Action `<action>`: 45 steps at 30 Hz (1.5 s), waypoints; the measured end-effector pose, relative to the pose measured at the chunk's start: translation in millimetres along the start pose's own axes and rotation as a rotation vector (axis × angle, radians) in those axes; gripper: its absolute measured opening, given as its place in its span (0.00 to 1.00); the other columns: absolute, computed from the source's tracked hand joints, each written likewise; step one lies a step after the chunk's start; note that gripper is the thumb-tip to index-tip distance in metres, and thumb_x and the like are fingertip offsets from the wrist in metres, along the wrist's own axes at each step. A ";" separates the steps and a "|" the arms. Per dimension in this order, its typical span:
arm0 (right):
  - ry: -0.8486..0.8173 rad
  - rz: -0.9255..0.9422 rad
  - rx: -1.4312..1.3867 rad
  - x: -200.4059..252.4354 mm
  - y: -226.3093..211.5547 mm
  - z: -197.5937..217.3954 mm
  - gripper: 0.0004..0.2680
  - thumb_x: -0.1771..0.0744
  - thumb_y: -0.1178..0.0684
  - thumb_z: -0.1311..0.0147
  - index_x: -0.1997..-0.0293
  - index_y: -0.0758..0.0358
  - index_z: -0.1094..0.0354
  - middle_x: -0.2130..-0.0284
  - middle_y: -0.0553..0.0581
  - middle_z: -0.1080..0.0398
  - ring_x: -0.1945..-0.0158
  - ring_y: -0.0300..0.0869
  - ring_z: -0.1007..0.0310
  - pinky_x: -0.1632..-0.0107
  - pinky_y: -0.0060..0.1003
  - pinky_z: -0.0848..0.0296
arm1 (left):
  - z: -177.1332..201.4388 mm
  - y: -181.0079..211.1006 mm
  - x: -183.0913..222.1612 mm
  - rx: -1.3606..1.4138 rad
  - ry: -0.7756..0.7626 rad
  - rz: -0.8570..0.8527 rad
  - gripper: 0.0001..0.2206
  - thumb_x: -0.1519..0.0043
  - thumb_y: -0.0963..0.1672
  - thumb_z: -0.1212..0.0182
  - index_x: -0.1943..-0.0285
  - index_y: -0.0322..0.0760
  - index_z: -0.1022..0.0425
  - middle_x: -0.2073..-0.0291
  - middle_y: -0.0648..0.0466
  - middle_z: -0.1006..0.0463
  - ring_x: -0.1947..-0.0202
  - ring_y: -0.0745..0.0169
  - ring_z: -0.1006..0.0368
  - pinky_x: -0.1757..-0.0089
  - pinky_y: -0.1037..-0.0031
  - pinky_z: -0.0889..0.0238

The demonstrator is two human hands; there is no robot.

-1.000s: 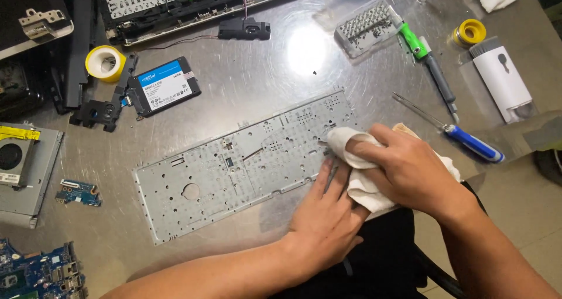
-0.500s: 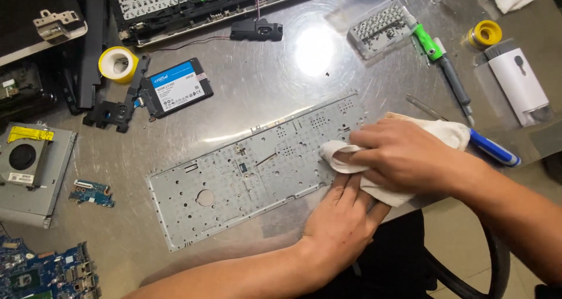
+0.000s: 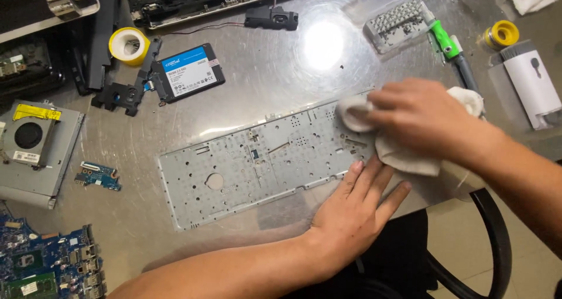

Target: Cleaning a laptop keyboard frame and using a soldering iron to melt plastic rivets to secure the keyboard.

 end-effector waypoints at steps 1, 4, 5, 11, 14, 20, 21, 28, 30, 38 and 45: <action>0.037 0.148 -0.122 -0.1 -28.1 8.3 0.14 0.35 0.50 0.43 0.43 0.48 0.29 0.64 0.48 0.28 0.67 0.42 0.30 0.74 0.36 0.27 | -1.0 0.6 -1.5 -0.017 -0.030 -0.025 0.27 0.32 0.48 0.63 0.21 0.51 0.48 0.25 0.42 0.44 0.24 0.39 0.52 0.29 0.53 0.61; -0.013 0.247 -0.286 3.9 -51.9 2.8 0.17 0.35 0.49 0.43 0.39 0.44 0.30 0.62 0.49 0.27 0.63 0.45 0.30 0.65 0.42 0.27 | -3.3 4.0 -0.8 -0.019 -0.090 -0.059 0.29 0.34 0.49 0.60 0.20 0.48 0.52 0.27 0.39 0.44 0.27 0.37 0.50 0.29 0.51 0.63; -0.094 0.196 -0.311 3.8 -46.3 -7.0 0.17 0.36 0.49 0.41 0.39 0.41 0.29 0.60 0.49 0.25 0.61 0.45 0.28 0.60 0.40 0.25 | -3.4 4.2 -1.7 -0.015 -0.106 -0.070 0.30 0.35 0.49 0.60 0.20 0.48 0.54 0.27 0.38 0.43 0.28 0.35 0.49 0.30 0.49 0.63; 0.213 0.357 -0.195 2.9 -69.2 22.0 0.12 0.34 0.51 0.44 0.46 0.53 0.27 0.63 0.51 0.30 0.65 0.47 0.31 0.68 0.44 0.32 | -1.5 2.8 1.4 0.092 0.033 -0.038 0.26 0.35 0.46 0.56 0.23 0.48 0.41 0.34 0.43 0.31 0.37 0.42 0.37 0.36 0.56 0.49; 0.073 0.382 -0.316 -2.1 -74.1 18.7 0.14 0.35 0.53 0.39 0.43 0.51 0.26 0.67 0.48 0.27 0.73 0.40 0.31 0.75 0.33 0.27 | -2.2 5.4 2.3 -0.056 -0.037 -0.067 0.47 0.47 0.62 0.41 0.19 0.47 0.51 0.30 0.44 0.37 0.33 0.44 0.41 0.33 0.58 0.51; 0.144 0.362 -0.233 -2.7 -72.9 17.4 0.15 0.34 0.50 0.43 0.40 0.52 0.28 0.60 0.51 0.26 0.66 0.44 0.30 0.68 0.42 0.25 | -1.6 4.6 4.8 0.022 0.044 -0.044 0.41 0.44 0.58 0.42 0.21 0.48 0.45 0.31 0.47 0.33 0.30 0.46 0.41 0.29 0.58 0.55; 0.146 0.367 -0.236 -4.9 -72.2 17.3 0.15 0.34 0.50 0.43 0.40 0.52 0.28 0.60 0.51 0.26 0.66 0.44 0.30 0.68 0.42 0.25 | -2.6 3.5 5.1 0.020 0.041 -0.039 0.41 0.44 0.58 0.42 0.21 0.48 0.45 0.31 0.47 0.33 0.30 0.46 0.41 0.29 0.58 0.55; 0.211 0.282 -0.161 -5.6 -52.2 31.7 0.12 0.36 0.54 0.41 0.47 0.51 0.26 0.71 0.50 0.33 0.71 0.47 0.33 0.74 0.44 0.30 | 2.0 0.5 2.8 0.111 0.052 -0.044 0.34 0.41 0.54 0.44 0.23 0.47 0.41 0.31 0.42 0.38 0.31 0.41 0.46 0.33 0.58 0.53; 0.219 0.423 -0.326 1.2 -72.6 33.1 0.12 0.35 0.54 0.41 0.47 0.60 0.26 0.69 0.53 0.30 0.71 0.46 0.33 0.73 0.44 0.29 | 7.8 -2.1 5.6 0.197 0.130 -0.040 0.29 0.39 0.48 0.44 0.25 0.44 0.36 0.38 0.43 0.27 0.40 0.43 0.33 0.38 0.62 0.43; 0.232 0.523 -0.328 5.9 -93.9 44.2 0.11 0.32 0.51 0.45 0.46 0.60 0.28 0.69 0.52 0.33 0.70 0.47 0.35 0.74 0.46 0.30 | -21.3 6.6 4.2 0.375 -0.040 -0.043 0.35 0.42 0.46 0.39 0.22 0.41 0.42 0.45 0.41 0.25 0.51 0.42 0.27 0.52 0.55 0.33; 0.214 0.184 -0.111 -8.8 -45.3 24.7 0.11 0.33 0.55 0.43 0.45 0.52 0.25 0.68 0.49 0.25 0.74 0.39 0.31 0.78 0.32 0.29 | -6.4 -2.2 -1.8 0.108 -0.074 -0.070 0.44 0.46 0.62 0.42 0.21 0.48 0.48 0.23 0.39 0.49 0.21 0.38 0.60 0.28 0.53 0.65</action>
Point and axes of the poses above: each hand's wrist, its own x-axis away from the middle knuckle, its own z-axis out of the back of the hand, y = z × x, the point moved 9 cm from there along -x, towards the middle knuckle
